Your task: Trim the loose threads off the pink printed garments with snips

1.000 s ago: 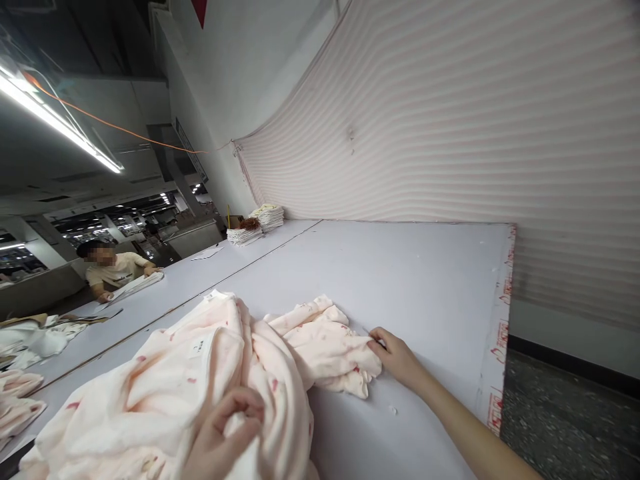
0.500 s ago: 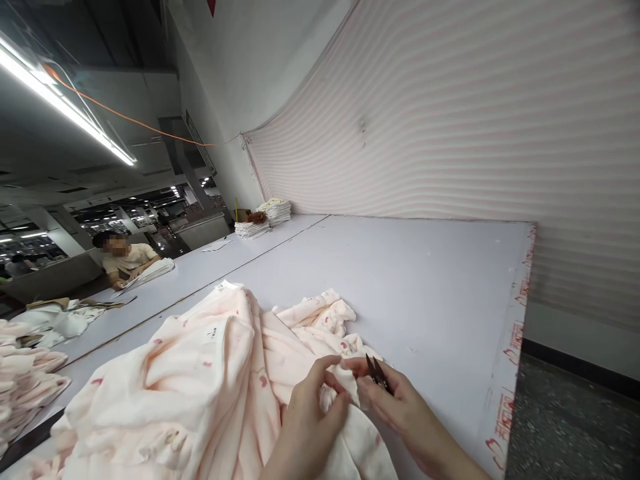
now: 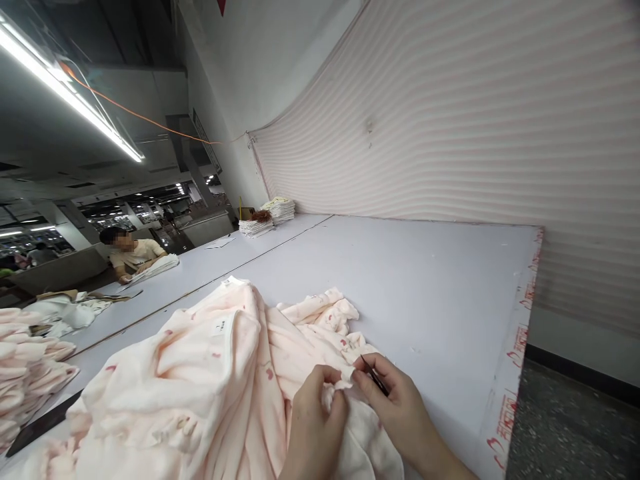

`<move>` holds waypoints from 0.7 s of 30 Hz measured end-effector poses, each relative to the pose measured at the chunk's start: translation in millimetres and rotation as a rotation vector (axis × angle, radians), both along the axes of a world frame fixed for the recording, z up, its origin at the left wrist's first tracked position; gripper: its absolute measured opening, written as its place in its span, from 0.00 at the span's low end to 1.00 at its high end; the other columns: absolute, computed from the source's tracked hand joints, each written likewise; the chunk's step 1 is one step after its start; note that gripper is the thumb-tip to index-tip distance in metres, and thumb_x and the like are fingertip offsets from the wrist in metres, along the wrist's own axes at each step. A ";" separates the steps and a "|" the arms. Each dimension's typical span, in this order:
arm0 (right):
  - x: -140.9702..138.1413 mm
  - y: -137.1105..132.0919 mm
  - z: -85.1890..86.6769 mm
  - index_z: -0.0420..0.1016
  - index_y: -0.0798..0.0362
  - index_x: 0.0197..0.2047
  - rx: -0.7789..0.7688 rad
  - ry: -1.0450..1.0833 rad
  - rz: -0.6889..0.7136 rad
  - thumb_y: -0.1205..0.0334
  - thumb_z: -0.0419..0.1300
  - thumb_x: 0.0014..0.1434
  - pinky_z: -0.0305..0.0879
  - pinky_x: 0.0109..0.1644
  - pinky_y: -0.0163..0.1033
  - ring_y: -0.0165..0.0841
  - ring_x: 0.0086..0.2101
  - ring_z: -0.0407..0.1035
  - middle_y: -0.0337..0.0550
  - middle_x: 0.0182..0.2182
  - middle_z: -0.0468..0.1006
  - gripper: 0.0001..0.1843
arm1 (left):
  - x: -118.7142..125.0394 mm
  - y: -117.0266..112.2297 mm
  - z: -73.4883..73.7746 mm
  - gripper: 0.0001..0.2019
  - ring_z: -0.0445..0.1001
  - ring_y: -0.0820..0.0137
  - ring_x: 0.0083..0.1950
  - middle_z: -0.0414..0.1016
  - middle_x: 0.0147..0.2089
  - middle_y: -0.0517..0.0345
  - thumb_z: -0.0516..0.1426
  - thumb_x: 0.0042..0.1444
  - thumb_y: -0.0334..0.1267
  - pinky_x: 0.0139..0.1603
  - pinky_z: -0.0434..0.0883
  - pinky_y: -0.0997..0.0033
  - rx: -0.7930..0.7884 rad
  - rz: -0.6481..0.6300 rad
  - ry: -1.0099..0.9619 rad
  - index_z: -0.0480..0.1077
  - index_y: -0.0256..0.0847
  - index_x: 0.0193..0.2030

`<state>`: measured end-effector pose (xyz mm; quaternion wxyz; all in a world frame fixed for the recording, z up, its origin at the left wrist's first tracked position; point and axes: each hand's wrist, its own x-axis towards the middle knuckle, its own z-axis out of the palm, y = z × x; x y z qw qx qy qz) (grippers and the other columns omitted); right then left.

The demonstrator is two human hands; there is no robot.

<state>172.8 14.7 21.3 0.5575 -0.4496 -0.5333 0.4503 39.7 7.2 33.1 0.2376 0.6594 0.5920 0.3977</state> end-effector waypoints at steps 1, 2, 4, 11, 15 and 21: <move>3.1 0.2 0.0 0.68 0.52 0.34 0.024 -0.048 -0.047 0.53 0.53 0.58 0.61 0.31 0.32 0.31 0.28 0.63 0.39 0.27 0.69 0.11 | -0.9 -1.7 0.7 0.03 0.60 0.73 0.21 0.67 0.26 0.63 0.50 0.53 0.35 0.24 0.58 0.75 0.036 0.010 -0.010 0.64 0.41 0.32; 6.3 0.8 0.3 0.68 0.52 0.35 0.049 -0.093 -0.092 0.53 0.52 0.58 0.61 0.30 0.32 0.31 0.27 0.63 0.39 0.27 0.70 0.11 | -2.0 -3.4 1.0 0.04 0.60 0.73 0.21 0.66 0.26 0.63 0.50 0.54 0.36 0.24 0.58 0.75 0.084 0.012 -0.009 0.64 0.41 0.32; 11.9 2.6 1.4 0.67 0.51 0.37 0.077 -0.154 -0.121 0.55 0.52 0.59 0.60 0.29 0.32 0.31 0.26 0.62 0.40 0.29 0.71 0.09 | -4.6 -6.4 0.5 0.04 0.62 0.73 0.23 0.65 0.26 0.62 0.50 0.54 0.36 0.24 0.59 0.75 0.189 0.005 0.029 0.64 0.42 0.32; 15.7 6.3 6.8 0.66 0.52 0.33 0.028 -0.064 -0.073 0.56 0.51 0.59 0.57 0.26 0.30 0.28 0.25 0.61 0.36 0.27 0.67 0.09 | -10.6 -4.1 -3.2 0.12 0.71 0.69 0.38 0.70 0.38 0.54 0.46 0.56 0.29 0.37 0.68 0.72 0.356 -0.172 0.078 0.69 0.41 0.40; 11.5 1.9 8.8 0.64 0.51 0.33 0.028 -0.079 -0.030 0.59 0.50 0.59 0.54 0.24 0.29 0.26 0.23 0.58 0.34 0.25 0.64 0.06 | -9.0 -3.7 -6.1 0.09 0.71 0.67 0.38 0.70 0.37 0.53 0.48 0.55 0.30 0.37 0.68 0.71 0.366 -0.170 0.080 0.68 0.40 0.38; 19.3 1.5 7.4 0.64 0.49 0.33 0.107 -0.348 -0.114 0.66 0.52 0.54 0.59 0.29 0.32 0.31 0.29 0.64 0.37 0.29 0.69 0.03 | -10.8 -2.0 -8.0 0.07 0.71 0.69 0.36 0.69 0.35 0.55 0.49 0.54 0.28 0.36 0.69 0.72 0.363 -0.157 0.198 0.65 0.41 0.35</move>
